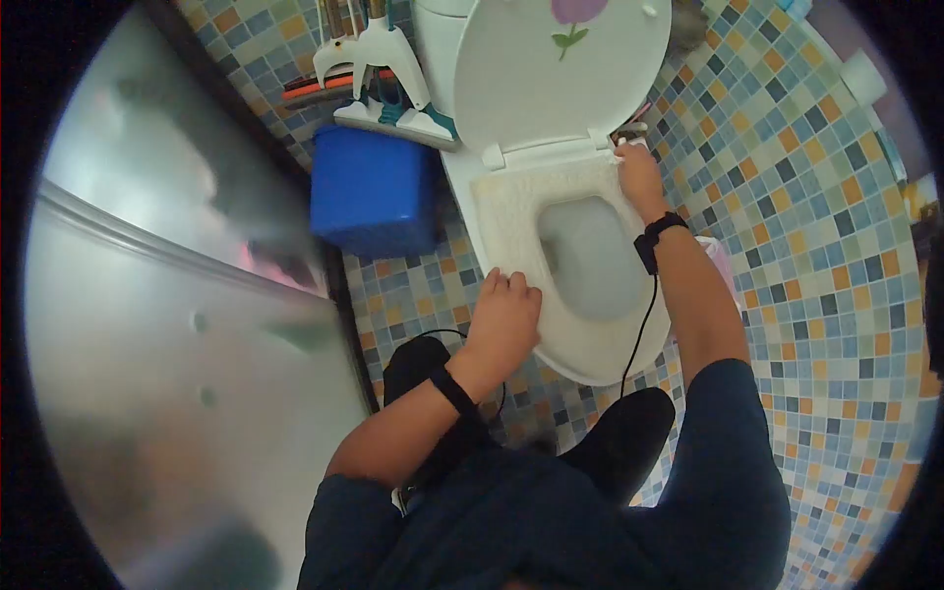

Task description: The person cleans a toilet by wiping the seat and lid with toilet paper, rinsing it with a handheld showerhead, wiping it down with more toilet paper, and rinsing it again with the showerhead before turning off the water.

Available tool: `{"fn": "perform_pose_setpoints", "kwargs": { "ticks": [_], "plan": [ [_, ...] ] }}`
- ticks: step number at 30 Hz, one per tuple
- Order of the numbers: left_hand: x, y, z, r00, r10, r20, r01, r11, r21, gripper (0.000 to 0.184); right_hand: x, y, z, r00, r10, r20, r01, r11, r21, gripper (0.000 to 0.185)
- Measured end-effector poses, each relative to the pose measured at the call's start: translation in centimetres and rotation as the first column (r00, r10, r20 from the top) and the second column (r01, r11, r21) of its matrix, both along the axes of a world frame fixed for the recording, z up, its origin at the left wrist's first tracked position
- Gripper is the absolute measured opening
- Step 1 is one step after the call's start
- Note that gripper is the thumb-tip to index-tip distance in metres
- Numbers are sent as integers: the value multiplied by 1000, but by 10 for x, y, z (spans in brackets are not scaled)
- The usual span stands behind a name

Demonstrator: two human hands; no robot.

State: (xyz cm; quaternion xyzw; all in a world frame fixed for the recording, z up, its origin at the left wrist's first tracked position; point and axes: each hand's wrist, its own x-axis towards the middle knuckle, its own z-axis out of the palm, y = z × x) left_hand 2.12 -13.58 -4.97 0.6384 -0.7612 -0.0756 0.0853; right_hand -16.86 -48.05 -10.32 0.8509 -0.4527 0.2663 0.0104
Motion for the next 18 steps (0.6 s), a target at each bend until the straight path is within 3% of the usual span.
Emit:
{"fn": "perform_pose_setpoints", "kwargs": {
  "ticks": [3,5,6,8,12,14,15,17,18],
  "plan": [
    [-1,1,1,1000,-19,-1,19,999,-32,52,4,0,0,994,-107,3,105,988,117,29],
    [-1,-1,4,1000,-18,7,18,999,36,54,36,8,-13,906,345,245,-356,934,0,25],
    [-1,-2,3,1000,-24,11,24,999,33,54,46,15,-6,907,341,248,-351,936,-4,25],
    [-1,-1,-3,1000,-21,21,21,1000,-15,55,55,32,11,957,277,90,-284,956,77,23],
    [-1,1,1,999,-27,19,27,999,-21,55,29,12,7,971,238,-28,-238,971,4,21],
    [1,0,3,1000,-20,-19,20,1000,17,55,25,2,5,999,-3,-40,5,998,55,22],
    [1,0,2,1000,-16,-18,16,1000,13,55,24,-3,3,999,1,-39,1,999,51,22],
    [0,-1,-2,1000,-11,9,11,1000,8,55,26,-14,-3,952,-218,214,220,975,15,21],
    [0,0,-2,1000,-7,11,7,1000,4,55,31,-15,-3,953,-213,216,216,976,11,21]
  ]
}}
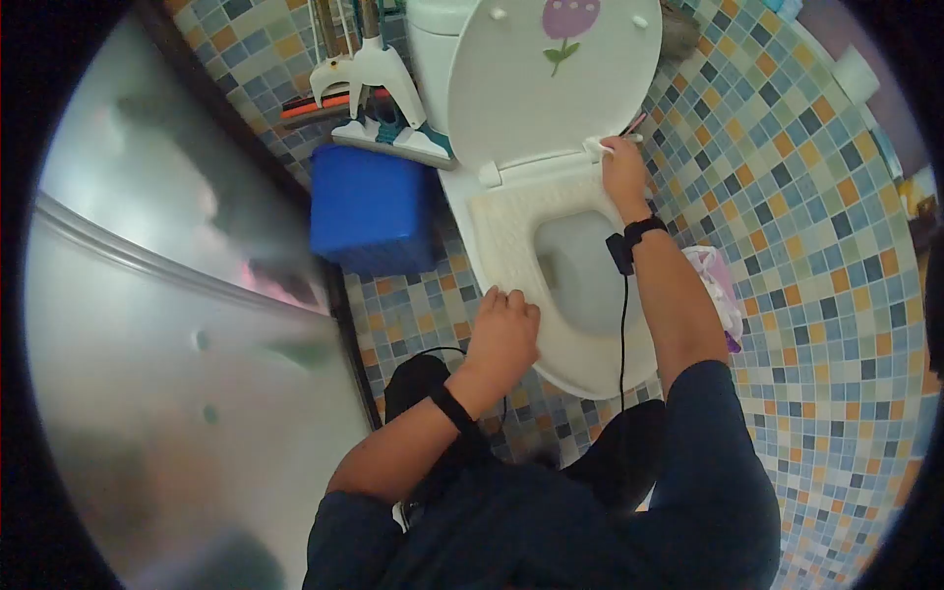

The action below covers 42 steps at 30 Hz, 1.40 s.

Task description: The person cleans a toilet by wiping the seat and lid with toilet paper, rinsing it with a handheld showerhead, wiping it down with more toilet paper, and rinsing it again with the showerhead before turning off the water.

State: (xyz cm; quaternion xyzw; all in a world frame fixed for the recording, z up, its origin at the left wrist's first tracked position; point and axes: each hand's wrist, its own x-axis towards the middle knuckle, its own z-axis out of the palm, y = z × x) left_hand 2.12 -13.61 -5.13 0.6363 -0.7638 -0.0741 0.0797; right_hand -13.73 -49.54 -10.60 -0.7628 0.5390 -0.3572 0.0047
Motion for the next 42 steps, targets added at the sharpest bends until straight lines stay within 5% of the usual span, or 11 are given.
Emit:
{"fn": "perform_pose_setpoints", "kwargs": {
  "ticks": [2,9,11,15,17,21,23,29,33,38,42],
  "plan": [
    [-1,0,1,1000,-9,-3,9,1000,12,56,7,-1,-2,962,271,-39,-274,955,-113,26],
    [0,2,5,1000,-12,-15,12,1000,-9,56,1,-13,7,923,336,-185,-337,941,27,31],
    [0,4,-1,1000,-8,-30,7,1000,-28,57,-1,-17,9,912,254,-323,-219,966,141,29],
    [0,2,-2,999,12,-33,-12,1000,-21,58,-9,-30,14,884,260,-389,-248,965,81,31],
    [1,3,-3,1000,-6,-10,6,1000,6,57,-17,-36,18,977,194,-88,-176,968,182,32],
    [0,3,-5,1000,-9,-22,9,1000,-3,57,-12,-36,12,983,125,133,-164,923,349,32],
    [-2,0,-5,1000,0,-3,0,1000,9,57,-8,-38,-10,976,202,-87,-180,960,214,34],
    [1,2,-1,998,-24,-63,24,1000,-11,56,-13,-20,19,909,401,-115,-368,900,234,30],
    [1,-1,-2,999,-25,-20,25,1000,14,56,0,-6,23,913,387,-131,-368,918,150,22],
    [1,1,1,998,-53,-30,53,998,-28,56,9,1,15,890,240,-387,-276,960,-39,16],
    [0,-1,1,998,-65,15,66,998,-11,56,17,14,23,907,193,-374,-199,980,22,17]
  ]
}}
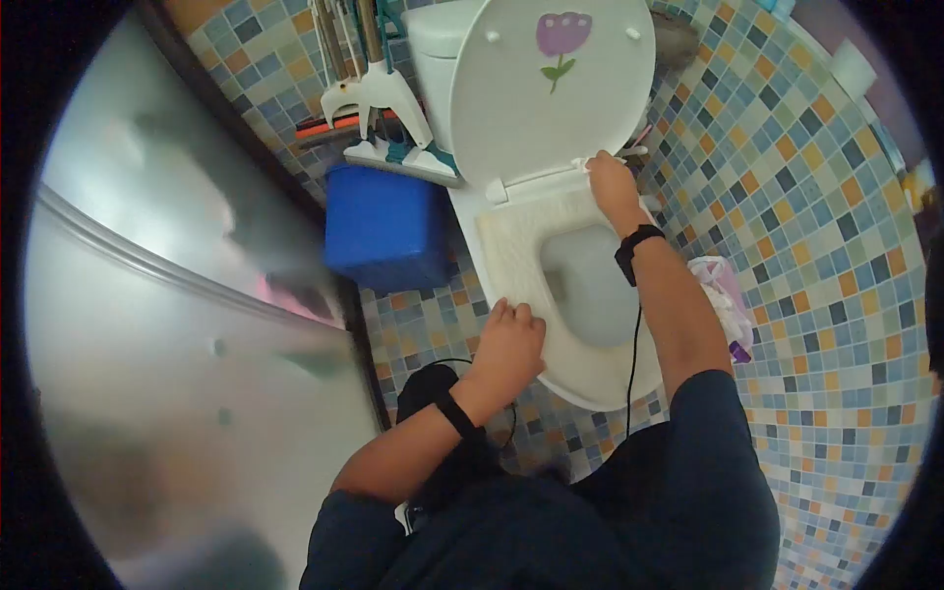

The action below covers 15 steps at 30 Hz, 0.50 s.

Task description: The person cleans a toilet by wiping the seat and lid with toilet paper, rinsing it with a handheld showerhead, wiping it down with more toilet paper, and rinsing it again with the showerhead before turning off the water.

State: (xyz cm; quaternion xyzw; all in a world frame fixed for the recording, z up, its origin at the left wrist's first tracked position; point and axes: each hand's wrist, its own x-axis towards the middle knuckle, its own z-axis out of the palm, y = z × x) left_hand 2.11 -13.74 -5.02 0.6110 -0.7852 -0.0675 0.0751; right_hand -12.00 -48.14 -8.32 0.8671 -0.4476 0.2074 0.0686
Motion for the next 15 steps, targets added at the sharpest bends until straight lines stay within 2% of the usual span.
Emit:
{"fn": "perform_pose_setpoints", "kwargs": {
  "ticks": [6,8,11,15],
  "plan": [
    [-1,2,7,1000,8,14,-8,1000,-7,58,7,5,-5,996,-48,71,47,999,14,15],
    [-1,4,7,998,-14,-56,12,999,-31,53,8,7,-8,980,156,123,-161,986,37,15],
    [-2,5,-2,999,1,-45,-3,998,-64,53,26,28,1,991,76,109,-87,991,103,17],
    [-1,5,1,999,-2,-36,1,1000,-10,58,35,49,-1,969,154,193,-182,973,139,19]
  ]
}}
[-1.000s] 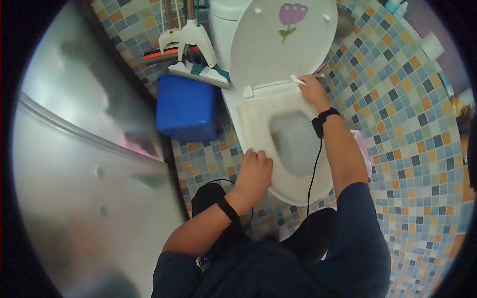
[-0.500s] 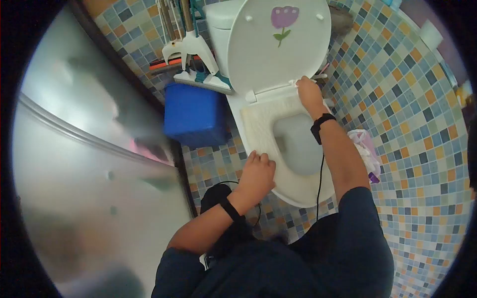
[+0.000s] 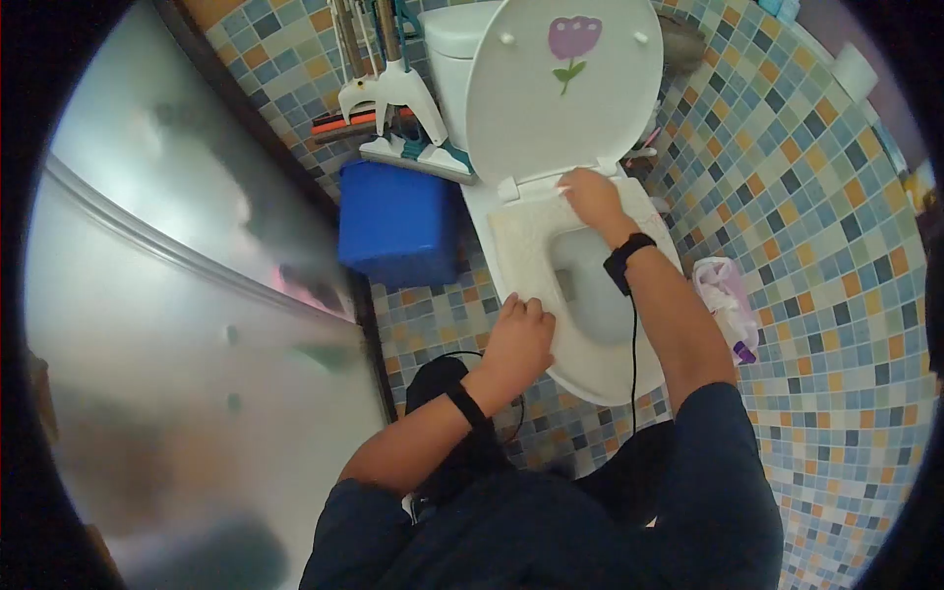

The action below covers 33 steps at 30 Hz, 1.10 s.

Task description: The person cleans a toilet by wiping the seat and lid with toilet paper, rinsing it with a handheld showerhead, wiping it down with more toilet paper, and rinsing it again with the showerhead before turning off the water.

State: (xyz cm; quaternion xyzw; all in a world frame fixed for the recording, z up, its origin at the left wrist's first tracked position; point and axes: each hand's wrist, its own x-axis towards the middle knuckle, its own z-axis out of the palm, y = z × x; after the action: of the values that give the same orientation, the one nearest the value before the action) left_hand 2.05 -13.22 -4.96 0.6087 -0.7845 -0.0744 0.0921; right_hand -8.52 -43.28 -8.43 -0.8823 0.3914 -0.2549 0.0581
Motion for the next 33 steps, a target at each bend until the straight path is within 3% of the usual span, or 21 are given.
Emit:
{"fn": "perform_pose_setpoints", "kwargs": {
  "ticks": [6,8,11,15,18,20,21,23,24,30,32,33],
  "plan": [
    [-2,1,-1,999,-19,47,21,999,-34,57,36,23,-20,995,99,-11,-99,993,-63,21],
    [-2,-1,-2,999,-20,33,20,1000,7,56,48,37,-10,964,267,14,-266,962,-64,20],
    [-2,0,-1,1000,-16,26,16,1000,-20,55,60,49,4,984,174,-48,-173,985,18,19],
    [-4,-1,8,999,0,49,-2,999,45,54,38,31,4,960,278,-23,-279,960,-32,18],
    [-4,0,4,999,28,32,-29,999,31,53,6,11,4,970,231,-76,-241,953,-184,17],
    [-2,2,2,999,12,31,-11,1000,-9,53,-14,2,-4,999,0,-41,-9,979,-204,17],
    [-2,3,1,1000,17,24,-17,1000,-7,53,-17,1,-9,999,6,-48,-16,979,-202,17],
    [-1,1,1,1000,18,7,-18,1000,-11,54,-18,0,-20,964,-183,192,199,978,-66,19],
    [-1,1,0,1000,22,5,-21,1000,-12,54,-12,2,-21,965,-180,191,195,978,-68,19],
    [-1,0,-1,1000,11,26,-11,1000,-11,56,49,33,-19,981,0,195,-4,1000,22,19],
    [-2,-2,3,999,3,43,-4,1000,8,58,64,41,-13,933,242,266,-276,956,101,16],
    [-2,-2,3,999,2,43,-2,1000,8,58,70,45,-7,934,240,266,-275,956,101,16]
  ]
}}
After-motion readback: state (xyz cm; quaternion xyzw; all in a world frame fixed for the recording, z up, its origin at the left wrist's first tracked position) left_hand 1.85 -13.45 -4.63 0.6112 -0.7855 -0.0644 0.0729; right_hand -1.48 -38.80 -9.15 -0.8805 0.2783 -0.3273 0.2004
